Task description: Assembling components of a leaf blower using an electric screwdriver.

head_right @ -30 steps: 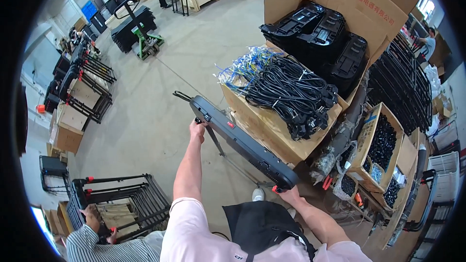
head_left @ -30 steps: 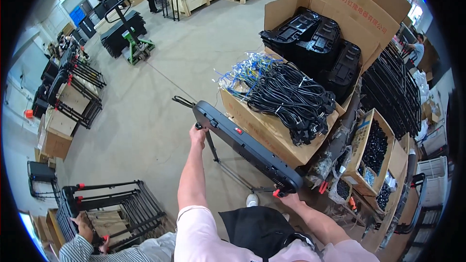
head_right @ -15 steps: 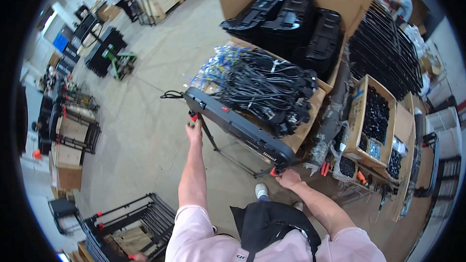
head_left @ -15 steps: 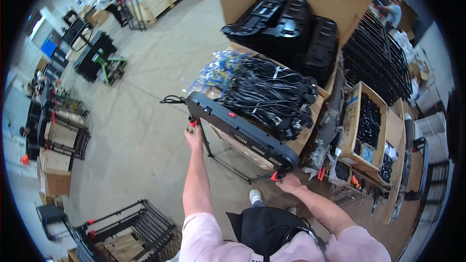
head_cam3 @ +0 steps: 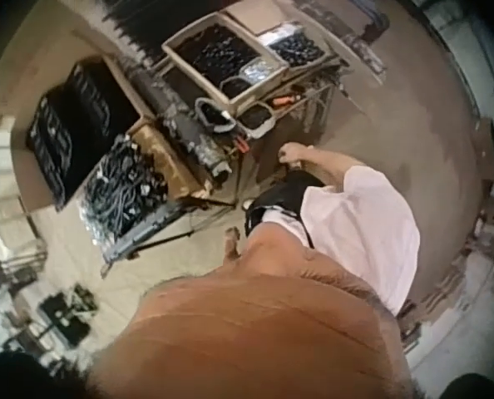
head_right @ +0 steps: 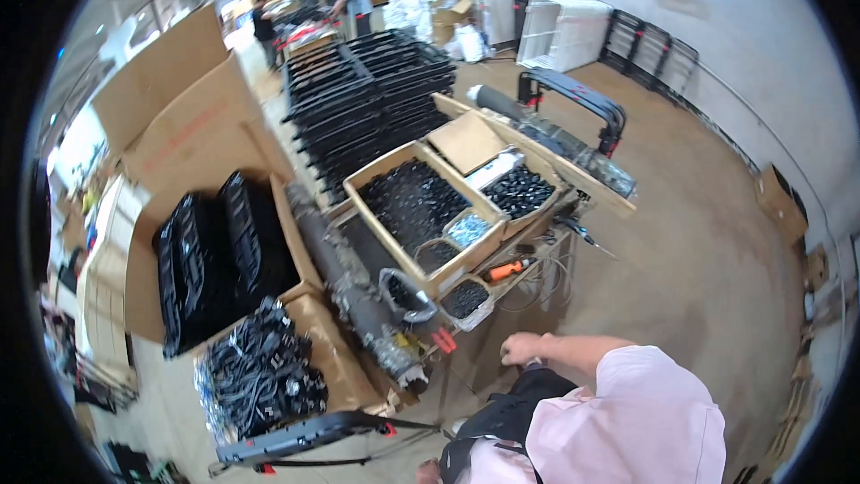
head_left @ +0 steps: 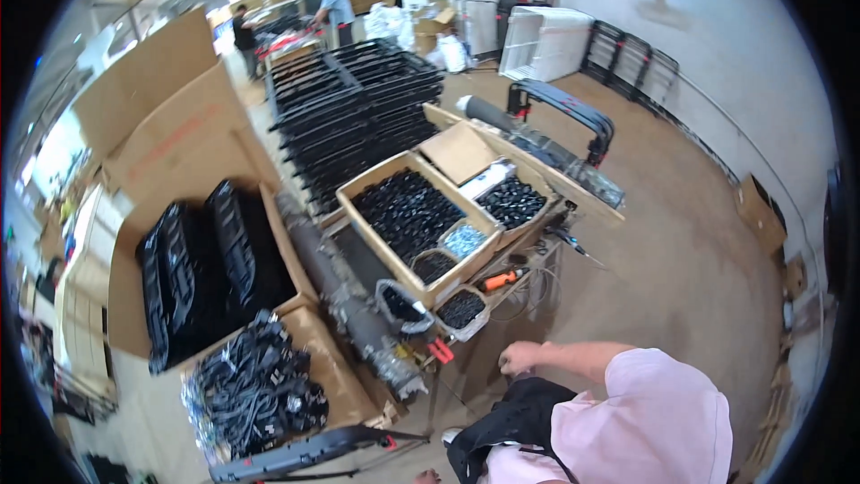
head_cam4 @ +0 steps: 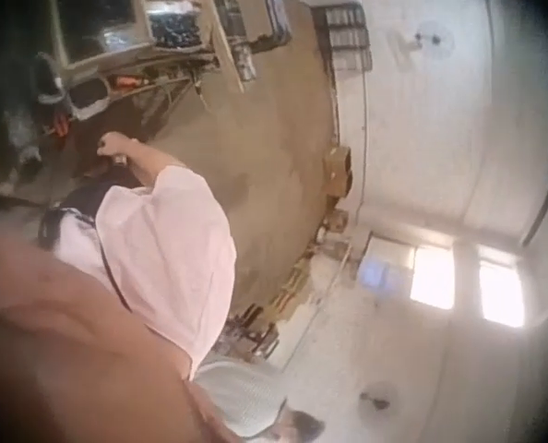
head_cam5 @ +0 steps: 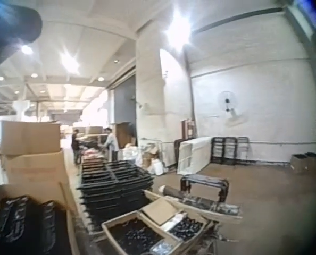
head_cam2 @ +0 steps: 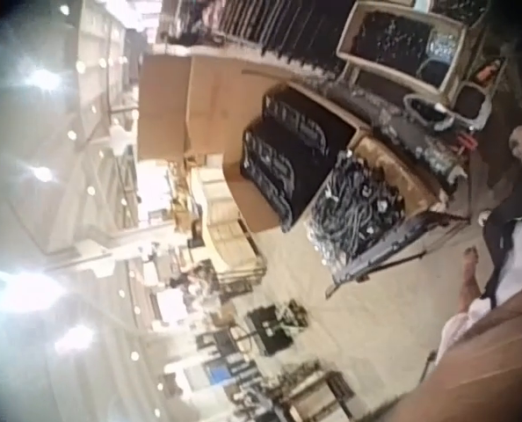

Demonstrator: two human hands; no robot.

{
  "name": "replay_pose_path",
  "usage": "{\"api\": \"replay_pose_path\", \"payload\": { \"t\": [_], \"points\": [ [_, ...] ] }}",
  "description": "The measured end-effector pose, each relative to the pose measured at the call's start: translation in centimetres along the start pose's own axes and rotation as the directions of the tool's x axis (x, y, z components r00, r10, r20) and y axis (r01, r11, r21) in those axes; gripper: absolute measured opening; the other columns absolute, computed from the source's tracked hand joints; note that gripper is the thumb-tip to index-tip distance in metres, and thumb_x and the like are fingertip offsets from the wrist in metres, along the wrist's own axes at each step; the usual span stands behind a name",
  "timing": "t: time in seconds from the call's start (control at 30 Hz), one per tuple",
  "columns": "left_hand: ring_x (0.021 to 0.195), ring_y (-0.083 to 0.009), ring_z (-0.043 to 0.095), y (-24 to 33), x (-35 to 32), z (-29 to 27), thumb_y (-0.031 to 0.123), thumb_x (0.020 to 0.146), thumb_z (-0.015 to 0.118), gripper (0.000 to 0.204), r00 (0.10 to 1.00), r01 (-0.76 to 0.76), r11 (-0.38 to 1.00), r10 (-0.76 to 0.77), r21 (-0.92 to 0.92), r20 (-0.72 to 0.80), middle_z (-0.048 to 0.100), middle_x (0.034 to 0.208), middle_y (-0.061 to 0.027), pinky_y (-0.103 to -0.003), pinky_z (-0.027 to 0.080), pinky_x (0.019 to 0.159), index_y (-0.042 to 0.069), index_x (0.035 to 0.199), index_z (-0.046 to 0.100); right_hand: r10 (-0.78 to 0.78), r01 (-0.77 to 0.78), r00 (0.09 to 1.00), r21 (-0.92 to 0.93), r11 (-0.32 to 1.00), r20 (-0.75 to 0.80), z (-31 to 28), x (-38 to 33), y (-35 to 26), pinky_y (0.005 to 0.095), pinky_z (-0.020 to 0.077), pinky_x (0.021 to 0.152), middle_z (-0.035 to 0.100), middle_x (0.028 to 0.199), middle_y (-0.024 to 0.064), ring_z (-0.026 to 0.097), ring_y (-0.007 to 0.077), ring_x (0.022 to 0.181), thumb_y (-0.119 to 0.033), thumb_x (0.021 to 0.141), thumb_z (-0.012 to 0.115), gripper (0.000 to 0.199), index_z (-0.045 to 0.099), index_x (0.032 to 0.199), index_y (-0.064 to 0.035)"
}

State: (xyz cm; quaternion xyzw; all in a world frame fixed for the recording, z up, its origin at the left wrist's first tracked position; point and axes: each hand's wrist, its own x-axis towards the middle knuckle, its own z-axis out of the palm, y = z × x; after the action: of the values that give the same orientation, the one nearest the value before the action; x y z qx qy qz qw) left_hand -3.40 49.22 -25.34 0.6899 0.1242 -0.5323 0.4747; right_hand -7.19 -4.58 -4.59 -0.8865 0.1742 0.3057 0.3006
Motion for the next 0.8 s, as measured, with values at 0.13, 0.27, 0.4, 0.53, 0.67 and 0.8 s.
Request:
{"api": "replay_pose_path", "payload": {
  "t": [0.13,0.27,0.4,0.53,0.67,0.8],
  "points": [
    [0.069,-0.0196,0.055,4.0,2.3,3.8,0.044,0.105,0.063,0.034,0.988,0.031,0.993,-0.013,0.116,-0.156,0.069,0.093,-0.0107,-0.044,0.05,0.063,0.013,0.119,0.063,0.069,-0.031,0.913,0.099,0.995,-0.403,-11.9,-3.3,9.7,0.0466,0.0571,0.098,0.077,0.115,0.0176,0.073,0.0354,0.109,-0.043,0.091,0.067,0.043,0.078,0.118,-0.0112],
    [0.084,-0.0243,0.06,9.6,4.6,8.7,0.046,0.107,0.059,0.042,0.952,0.042,0.975,0.027,0.216,-0.305,0.07,0.104,-0.0144,-0.046,0.052,0.075,0.01,0.127,0.064,0.228,-0.079,0.647,0.233,0.969,-0.728,-27.3,-7.6,20.2,0.0484,0.0583,0.093,0.077,0.114,0.0187,0.073,0.0394,0.104,-0.039,0.094,0.069,0.036,0.078,0.115,-0.0114],
    [0.094,-0.0278,0.062,16.2,7.3,16.1,0.046,0.107,0.059,0.045,0.911,0.048,0.919,0.12,0.392,-0.395,0.07,0.11,-0.0168,-0.047,0.051,0.084,0.009,0.132,0.065,0.268,-0.088,0.305,0.253,0.963,-0.914,-42.1,-10.7,34.6,0.0507,0.0567,0.092,0.075,0.112,0.021,0.072,0.041,0.105,-0.033,0.095,0.068,0.032,0.076,0.111,-0.0065],
    [0.105,-0.0312,0.063,19.6,6.8,22.7,0.046,0.107,0.059,0.048,0.866,0.129,0.831,0.171,0.541,-0.47,0.07,0.116,-0.0191,-0.047,0.05,0.093,0.009,0.136,0.065,0.35,-0.125,0.103,0.337,0.933,-0.931,-52.1,-12.6,48.3,0.0516,0.0537,0.096,0.072,0.118,0.0225,0.067,0.0425,0.113,-0.031,0.097,0.067,0.035,0.072,0.116,-0.0024],
    [0.106,-0.0334,0.065,22.1,4.2,26.4,0.044,0.107,0.061,0.047,0.869,0.039,0.832,0.244,0.553,-0.43,0.071,0.116,-0.0205,-0.047,0.051,0.095,0.007,0.134,0.068,0.437,-0.204,0.093,0.412,0.888,-0.895,-58.0,-10.3,56.1,0.0494,0.0485,0.11,0.066,0.133,0.0239,0.061,0.0408,0.127,-0.037,0.101,0.064,0.053,0.062,0.14,-0.0004],
    [0.095,-0.0337,0.068,28.7,0.0,29.6,0.037,0.106,0.064,0.043,0.768,-0.191,0.665,0.559,0.722,-0.311,0.075,0.111,-0.0188,-0.049,0.054,0.087,0.003,0.132,0.07,0.48,-0.16,0.183,0.456,0.875,-0.858,-60.9,-9.2,62.1,0.048,0.0457,0.115,0.062,0.142,0.0258,0.058,0.04,0.134,-0.042,0.105,0.057,0.061,0.053,0.149,0.0001]
  ]
}}
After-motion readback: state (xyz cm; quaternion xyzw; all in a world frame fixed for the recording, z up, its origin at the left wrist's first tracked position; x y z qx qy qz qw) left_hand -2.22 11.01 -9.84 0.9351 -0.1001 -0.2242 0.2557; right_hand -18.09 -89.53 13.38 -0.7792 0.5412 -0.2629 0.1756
